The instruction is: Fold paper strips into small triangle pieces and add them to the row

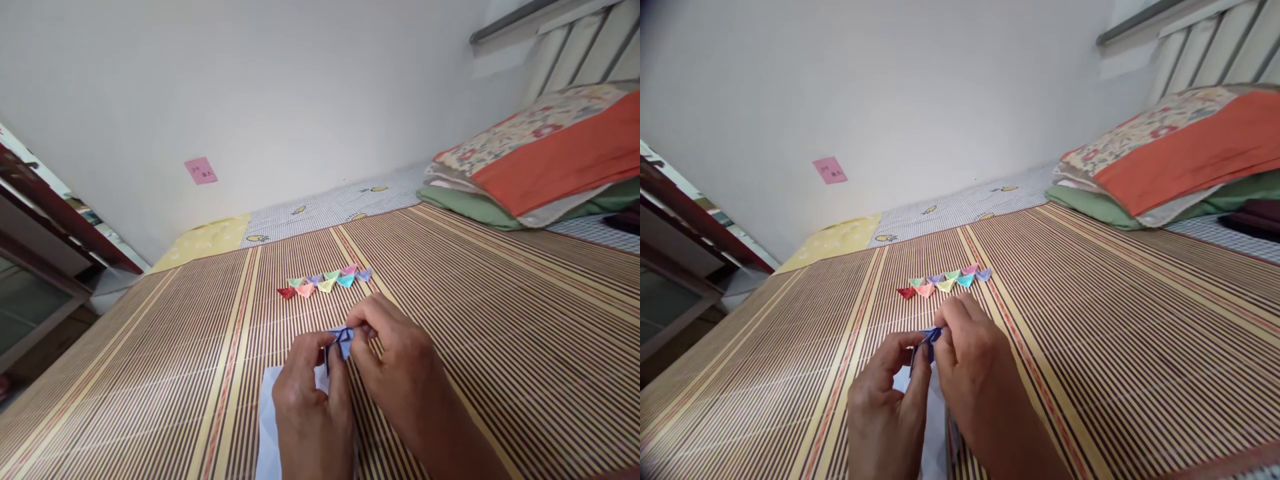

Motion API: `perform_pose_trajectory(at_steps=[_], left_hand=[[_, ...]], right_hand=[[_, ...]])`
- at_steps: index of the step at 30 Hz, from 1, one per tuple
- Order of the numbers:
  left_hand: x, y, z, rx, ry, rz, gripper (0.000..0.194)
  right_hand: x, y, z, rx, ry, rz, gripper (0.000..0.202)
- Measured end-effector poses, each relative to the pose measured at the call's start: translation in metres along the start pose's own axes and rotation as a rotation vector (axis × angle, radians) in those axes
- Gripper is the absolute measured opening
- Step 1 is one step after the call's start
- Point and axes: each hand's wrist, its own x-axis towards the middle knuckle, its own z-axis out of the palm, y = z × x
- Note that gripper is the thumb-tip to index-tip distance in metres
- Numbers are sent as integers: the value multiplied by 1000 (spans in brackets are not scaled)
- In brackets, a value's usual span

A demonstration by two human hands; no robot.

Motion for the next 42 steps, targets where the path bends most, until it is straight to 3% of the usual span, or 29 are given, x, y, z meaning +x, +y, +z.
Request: perform_pose_trajectory(at_steps=[6,19,24,34,42], left_hand=[[3,-3,-2,-11,0,8,11],[1,2,-2,-181,-13,-141,14],[3,-2,-5,-179,-44,-129,11],[5,-6,-9,-178,9,-187,9],[6,-13,-12,-159,-2,-225,4]], right_hand=[[1,-2,-4,56,-141,-8,23],[0,-5,-4,55,-132,0,21],[-2,-7,-2,-39,-178,-47,21],[-2,-8,-1,-69,-313,-81,25],[-3,-7,2,-11,-267,-123,27]])
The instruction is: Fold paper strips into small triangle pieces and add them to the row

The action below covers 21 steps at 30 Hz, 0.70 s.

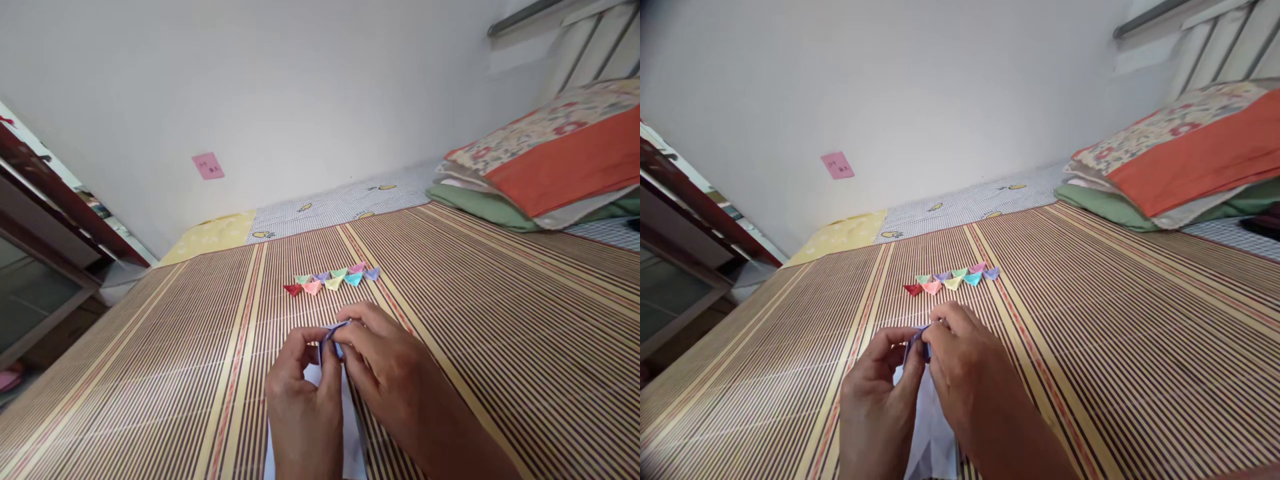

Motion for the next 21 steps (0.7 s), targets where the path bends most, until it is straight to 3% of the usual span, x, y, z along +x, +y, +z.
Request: perform_pose_trajectory(at_steps=[6,13,21], left_hand=[[0,3,1,19,11,36,8],[-4,10,8,26,-9,209,19],[-4,8,13,97,-7,383,26]], right_hand=[[0,-4,2,88,71,52,21],[-2,-8,6,-18,192,327,12],[-2,3,1,-129,181,282,17]])
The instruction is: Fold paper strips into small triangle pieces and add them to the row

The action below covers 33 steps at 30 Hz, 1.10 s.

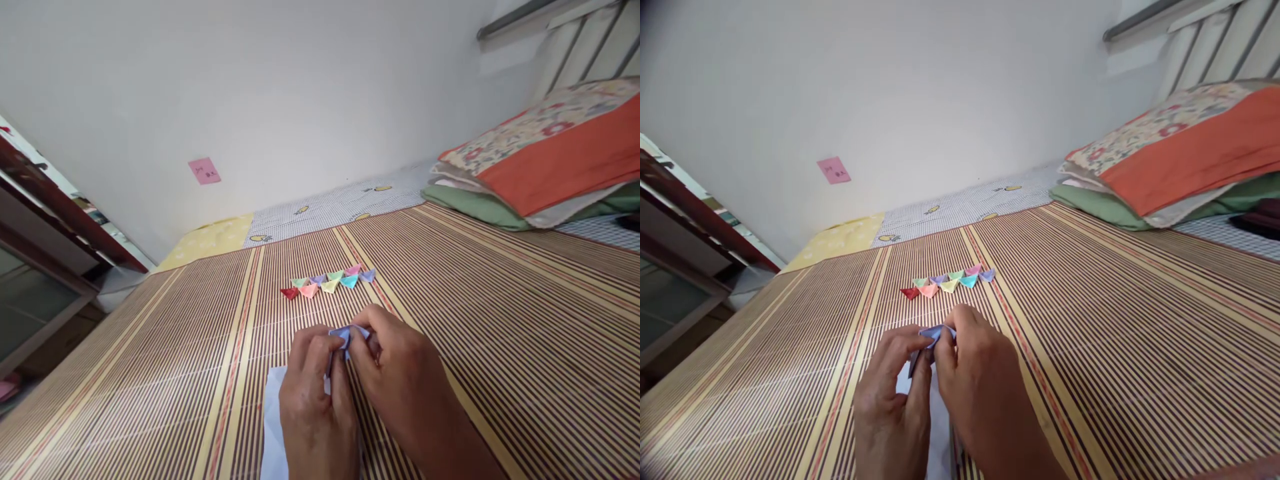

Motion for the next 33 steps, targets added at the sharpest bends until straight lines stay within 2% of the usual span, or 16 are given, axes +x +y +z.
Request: perform_pose_trajectory(at_steps=[5,14,19,24,33], left_hand=[[-3,-2,3,40,20,22,27],[1,-4,5,2,-24,2,27],[2,-2,5,-89,-70,-84,25],[2,1,5,-161,-41,-212,18],[-1,-1,6,-79,21,-182,17]], right_hand=[[-1,4,-2,-48,42,-43,16],[-4,9,-2,-75,-75,-115,18],[0,10,-2,-20,-15,-107,17],[3,7,-1,54,9,-78,17],[1,4,-2,-15,89,-127,18]])
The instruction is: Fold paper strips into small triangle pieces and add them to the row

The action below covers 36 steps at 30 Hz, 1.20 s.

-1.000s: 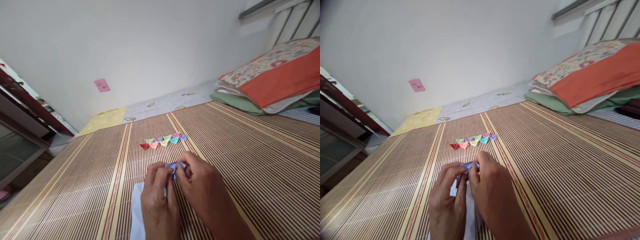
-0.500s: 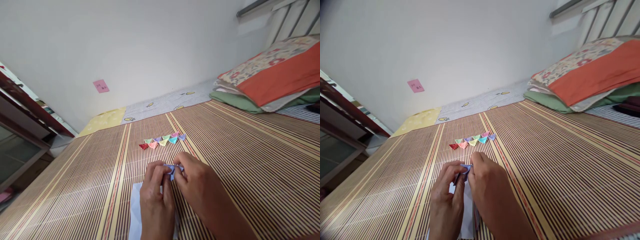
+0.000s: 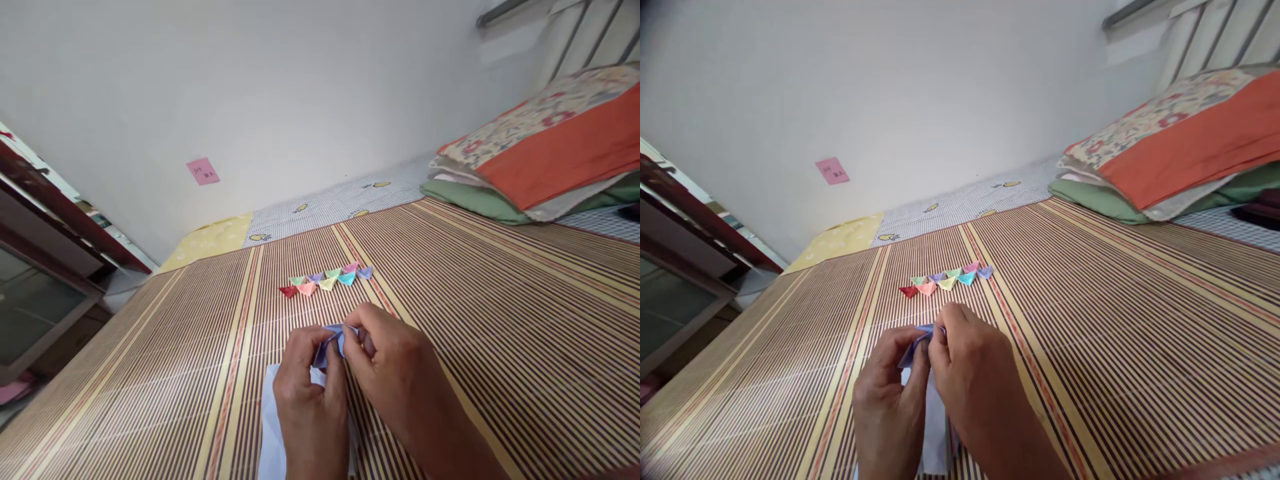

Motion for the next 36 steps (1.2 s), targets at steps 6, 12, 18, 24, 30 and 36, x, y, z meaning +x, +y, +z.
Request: perform_pose_trajectory(at_steps=[6,12,18,24,30,36], left_hand=[[1,2,-1,47,-66,150,25],[2,-4,-2,4,-13,-14,17],[3,-6,-3,-48,34,-120,11],[1,0,-1,-85,-5,-160,12],[-1,2,2,-44,-3,-53,16],[1,3,3,-297,-34,-353,21]], right_hand=[[0,1,6,16,25,52,19],[3,3,-3,213,-94,155,12],[3,2,0,233,-184,214,13],[0,-2,9,185,-170,186,18],[-3,1,8,29,-142,36,23],[-3,13,12,-71,-63,21,20]])
